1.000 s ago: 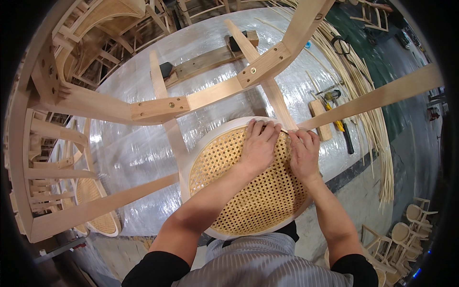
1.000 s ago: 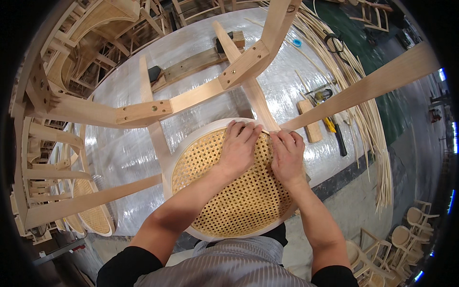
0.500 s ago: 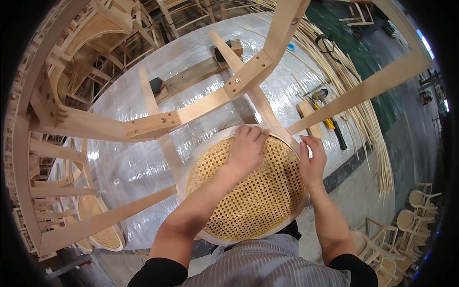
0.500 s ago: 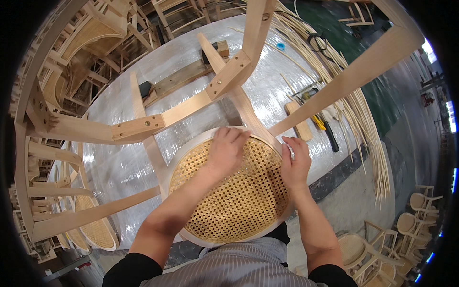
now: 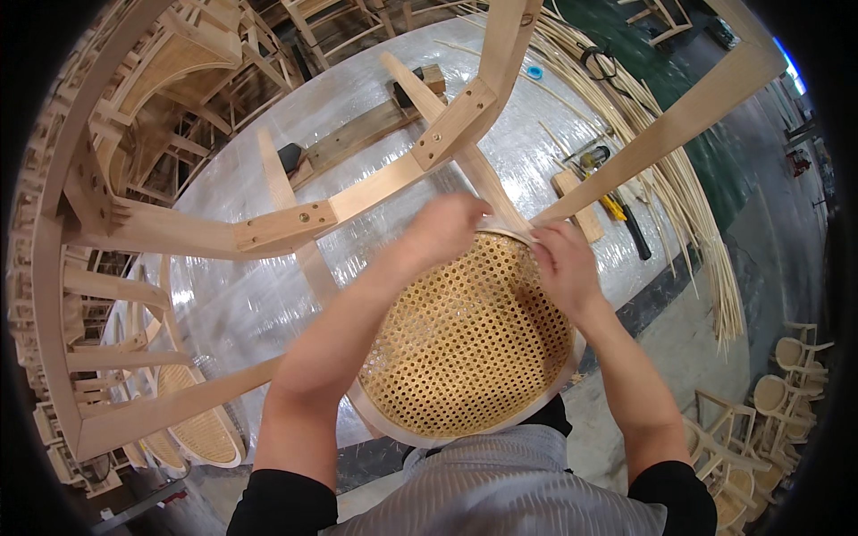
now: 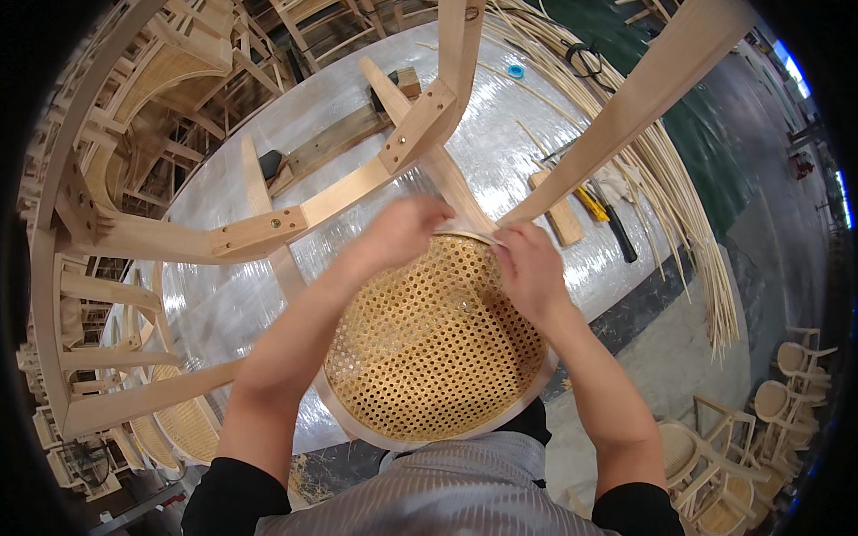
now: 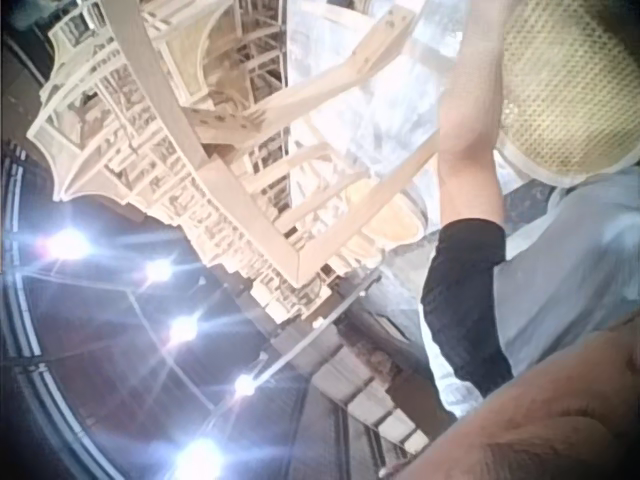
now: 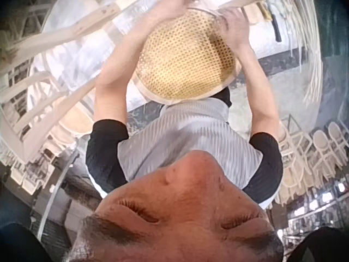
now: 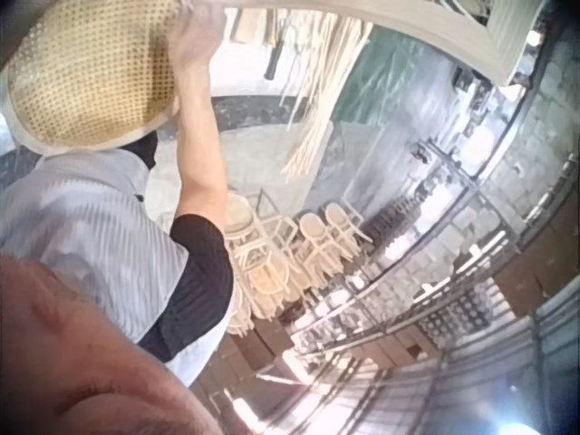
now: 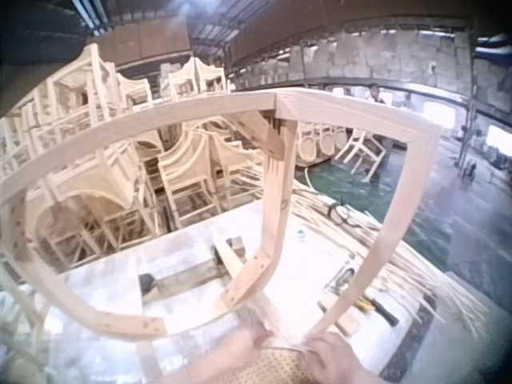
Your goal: The person weaves thin cane strips into the perforated seat of a wooden chair frame. They use a hammer to tap the strips into place and a utility knife to trim excess material, working around the perimeter of the seat.
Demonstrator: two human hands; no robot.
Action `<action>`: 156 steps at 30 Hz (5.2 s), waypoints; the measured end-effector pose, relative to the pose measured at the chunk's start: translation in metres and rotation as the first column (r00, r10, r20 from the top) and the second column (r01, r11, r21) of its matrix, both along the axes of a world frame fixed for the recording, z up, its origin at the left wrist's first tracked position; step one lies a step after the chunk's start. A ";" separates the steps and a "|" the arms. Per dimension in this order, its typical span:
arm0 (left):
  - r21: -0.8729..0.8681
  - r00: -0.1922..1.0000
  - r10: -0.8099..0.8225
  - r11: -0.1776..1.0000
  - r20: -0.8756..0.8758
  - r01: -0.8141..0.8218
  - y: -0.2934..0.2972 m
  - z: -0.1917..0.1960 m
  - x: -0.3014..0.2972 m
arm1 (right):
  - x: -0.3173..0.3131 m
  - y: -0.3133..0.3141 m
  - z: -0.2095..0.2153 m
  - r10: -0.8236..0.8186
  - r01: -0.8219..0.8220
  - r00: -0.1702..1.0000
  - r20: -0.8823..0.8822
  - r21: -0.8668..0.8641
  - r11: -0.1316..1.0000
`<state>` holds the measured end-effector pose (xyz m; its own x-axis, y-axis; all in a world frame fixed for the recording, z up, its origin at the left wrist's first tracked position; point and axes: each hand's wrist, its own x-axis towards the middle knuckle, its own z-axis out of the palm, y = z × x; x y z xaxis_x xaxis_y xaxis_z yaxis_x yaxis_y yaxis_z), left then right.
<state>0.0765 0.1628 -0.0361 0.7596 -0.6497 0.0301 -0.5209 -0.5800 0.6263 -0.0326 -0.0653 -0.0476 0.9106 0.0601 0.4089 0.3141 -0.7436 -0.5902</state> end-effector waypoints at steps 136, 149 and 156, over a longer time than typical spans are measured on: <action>-0.253 0.853 0.419 0.902 0.310 -0.351 -0.026 -0.052 -0.073 | 0.015 0.058 -0.043 0.047 -0.038 0.998 0.040 -0.196 0.980; 0.245 0.684 0.529 0.845 -0.502 -0.475 0.106 -0.032 -0.021 | -0.010 0.029 -0.007 0.003 -0.001 1.000 -0.030 0.078 0.997; 0.108 0.519 0.388 0.866 -0.762 -0.489 0.097 -0.032 -0.018 | 0.013 -0.179 -0.066 -0.550 0.553 0.831 -0.084 0.013 0.833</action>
<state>0.0581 0.2594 -0.0678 0.7326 -0.2584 -0.6297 0.4528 -0.5056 0.7344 -0.0200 -0.2443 -0.1134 0.8155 -0.4740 0.3321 -0.1869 -0.7588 -0.6239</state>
